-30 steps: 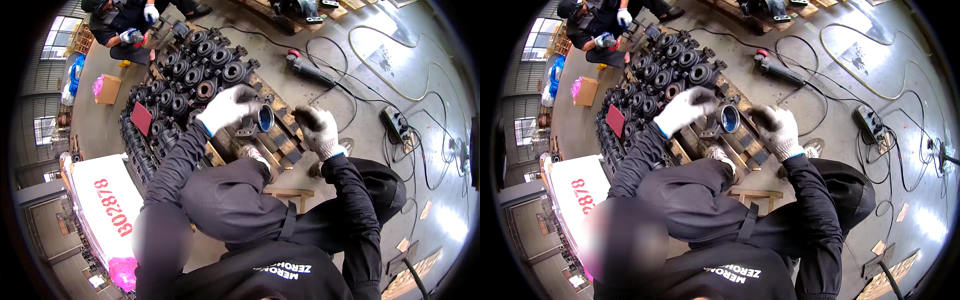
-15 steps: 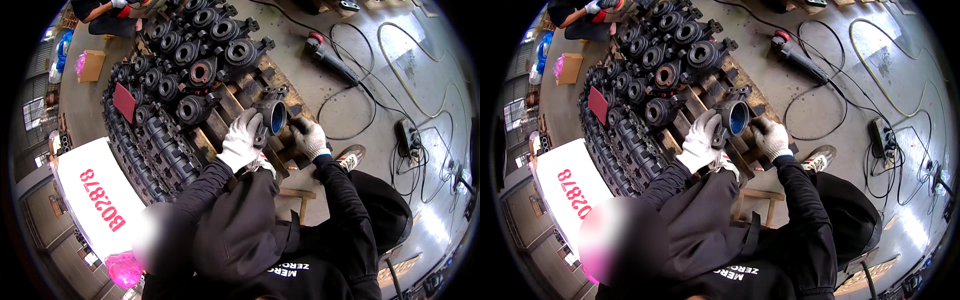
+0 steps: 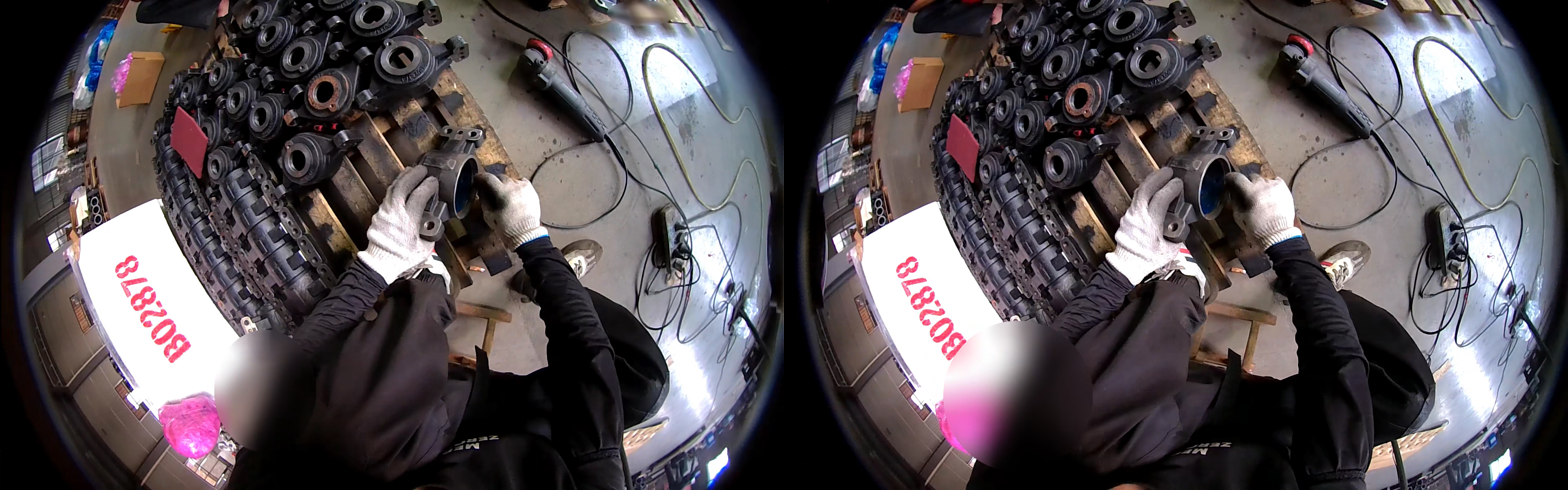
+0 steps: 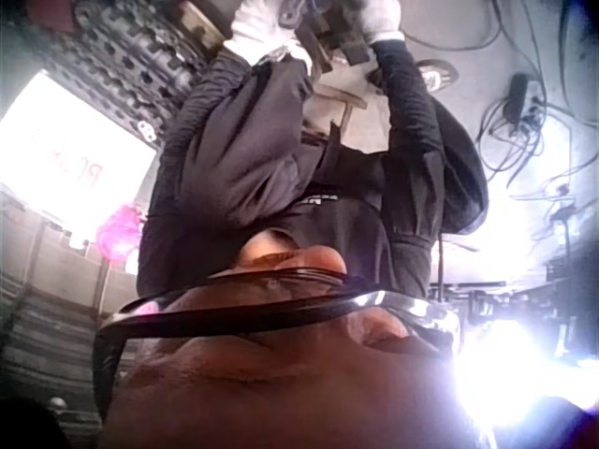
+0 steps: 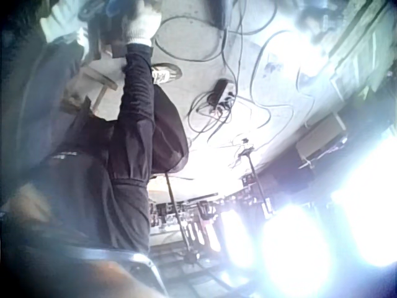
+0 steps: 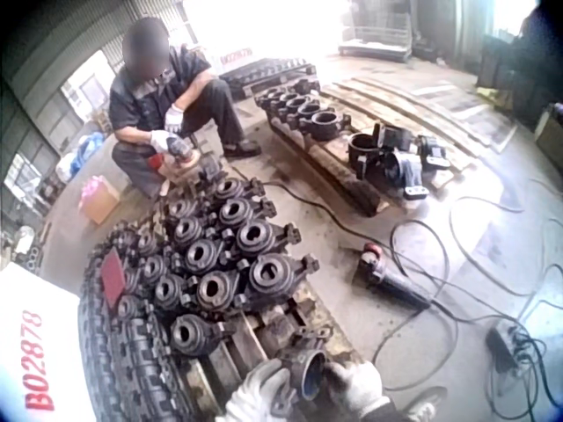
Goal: The person sits on the floor and scrubs the exterior of a black metal part with a red abrasive pad. They rotate the part to clean different sides and then place it on a wooden pallet with other similar parts.
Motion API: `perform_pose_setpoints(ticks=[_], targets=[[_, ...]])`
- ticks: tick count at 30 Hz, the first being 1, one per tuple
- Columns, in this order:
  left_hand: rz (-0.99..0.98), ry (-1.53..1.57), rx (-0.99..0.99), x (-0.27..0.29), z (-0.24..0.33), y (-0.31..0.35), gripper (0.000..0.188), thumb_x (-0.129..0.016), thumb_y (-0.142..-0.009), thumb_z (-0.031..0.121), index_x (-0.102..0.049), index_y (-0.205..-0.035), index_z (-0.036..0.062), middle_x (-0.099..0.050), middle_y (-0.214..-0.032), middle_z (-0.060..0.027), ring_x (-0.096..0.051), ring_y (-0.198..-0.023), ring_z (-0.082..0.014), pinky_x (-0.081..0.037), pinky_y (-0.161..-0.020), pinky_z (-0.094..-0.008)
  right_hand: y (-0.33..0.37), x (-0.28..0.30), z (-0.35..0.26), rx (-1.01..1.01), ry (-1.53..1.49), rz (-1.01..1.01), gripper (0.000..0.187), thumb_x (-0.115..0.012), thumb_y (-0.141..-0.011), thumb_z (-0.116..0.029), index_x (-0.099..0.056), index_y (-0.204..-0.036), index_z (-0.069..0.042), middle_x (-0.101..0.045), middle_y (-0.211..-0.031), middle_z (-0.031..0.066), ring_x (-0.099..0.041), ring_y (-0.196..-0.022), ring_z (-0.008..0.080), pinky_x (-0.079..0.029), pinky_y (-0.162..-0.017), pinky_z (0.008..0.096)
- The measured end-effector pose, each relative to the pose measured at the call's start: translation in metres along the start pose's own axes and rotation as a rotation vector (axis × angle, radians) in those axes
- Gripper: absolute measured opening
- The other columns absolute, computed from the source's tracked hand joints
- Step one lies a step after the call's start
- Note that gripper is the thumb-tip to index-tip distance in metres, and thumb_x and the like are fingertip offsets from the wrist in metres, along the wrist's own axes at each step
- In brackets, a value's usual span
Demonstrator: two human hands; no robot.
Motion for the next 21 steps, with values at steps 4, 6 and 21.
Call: perform_pose_setpoints(ticks=[4,6,21], targets=[[0.011,0.018,0.024,0.0,0.002,0.0,0.08,-0.081,-0.072,0.007,-0.053,-0.147,0.0121,-0.047,-0.155,-0.0162,-0.047,-0.146,-0.0432,-0.049,-0.117,-0.0488,-0.003,0.002,-0.004,-0.001,0.058,-0.047,0.045,-0.078,-0.081,-0.024,-0.07,-0.125,-0.022,-0.071,-0.094,0.0125,-0.073,-0.085,0.0341,-0.054,-0.081,0.0468],[0.01,0.02,0.034,0.001,0.002,0.001,0.08,-0.082,-0.072,0.008,-0.053,-0.147,0.0122,-0.047,-0.155,-0.0162,-0.047,-0.147,-0.0427,-0.049,-0.117,-0.0482,-0.006,0.001,-0.011,0.005,0.185,-0.142,0.042,-0.076,-0.083,-0.025,-0.069,-0.124,-0.021,-0.072,-0.094,0.0122,-0.073,-0.087,0.0325,-0.053,-0.083,0.0462],[0.035,0.062,0.086,0.003,0.006,0.001,0.077,-0.081,-0.073,0.005,-0.055,-0.146,0.0115,-0.05,-0.156,-0.0174,-0.056,-0.14,-0.0437,-0.055,-0.111,-0.0467,-0.022,-0.013,-0.035,0.151,0.43,-0.393,0.026,-0.071,-0.09,-0.027,-0.072,-0.11,-0.011,-0.076,-0.103,0.0121,-0.075,-0.099,0.0293,-0.052,-0.089,0.044]])
Point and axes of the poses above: each hand's wrist, its own y-axis away from the middle knuckle, its own x-axis out of the back of the hand, z = x × y, the point moved 8 cm from there along -y, towards the middle knuckle
